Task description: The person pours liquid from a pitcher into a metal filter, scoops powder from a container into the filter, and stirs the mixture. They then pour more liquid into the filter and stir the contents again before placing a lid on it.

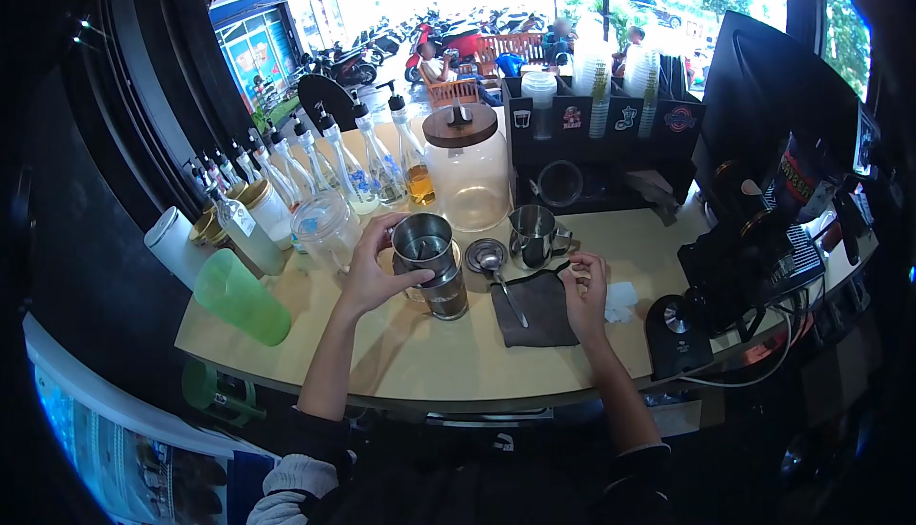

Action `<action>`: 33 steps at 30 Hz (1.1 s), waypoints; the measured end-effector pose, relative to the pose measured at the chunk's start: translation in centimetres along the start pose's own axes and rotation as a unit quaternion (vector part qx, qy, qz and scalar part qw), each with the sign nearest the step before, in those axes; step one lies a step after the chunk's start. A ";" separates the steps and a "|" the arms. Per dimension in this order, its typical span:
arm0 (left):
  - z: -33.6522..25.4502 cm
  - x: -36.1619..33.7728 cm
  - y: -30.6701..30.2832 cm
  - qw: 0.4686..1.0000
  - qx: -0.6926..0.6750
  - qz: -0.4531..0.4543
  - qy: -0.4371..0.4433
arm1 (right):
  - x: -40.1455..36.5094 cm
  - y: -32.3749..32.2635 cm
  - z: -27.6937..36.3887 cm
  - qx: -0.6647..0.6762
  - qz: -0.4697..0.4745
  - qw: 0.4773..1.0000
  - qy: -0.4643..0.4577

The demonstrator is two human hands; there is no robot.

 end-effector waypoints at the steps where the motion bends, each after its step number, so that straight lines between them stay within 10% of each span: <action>1: -0.1 0.0 0.0 1.000 0.000 0.014 -0.005 | 0.0 0.0 0.0 -0.004 0.000 1.000 -0.005; 18: -0.3 -1.3 0.1 1.000 0.014 0.022 -0.013 | 0.1 -0.3 -0.1 -0.035 0.014 0.999 -0.017; 28: 2.1 -5.8 -7.6 0.931 -0.006 -0.326 0.165 | 1.7 0.2 4.0 -0.069 -0.036 0.989 -0.125; 33: 9.6 -6.0 -8.5 0.945 -0.117 -0.304 -0.007 | 4.1 8.3 16.6 -0.050 0.118 0.946 -0.297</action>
Point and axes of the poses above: each hand's wrist, its own x-axis towards the middle knuckle, its own y-axis out of the palm, z = x × y, the point moved 3 cm from there along x, towards the middle knuckle, and after that the axes turned 3 degrees about x, right-handed, at the moved point
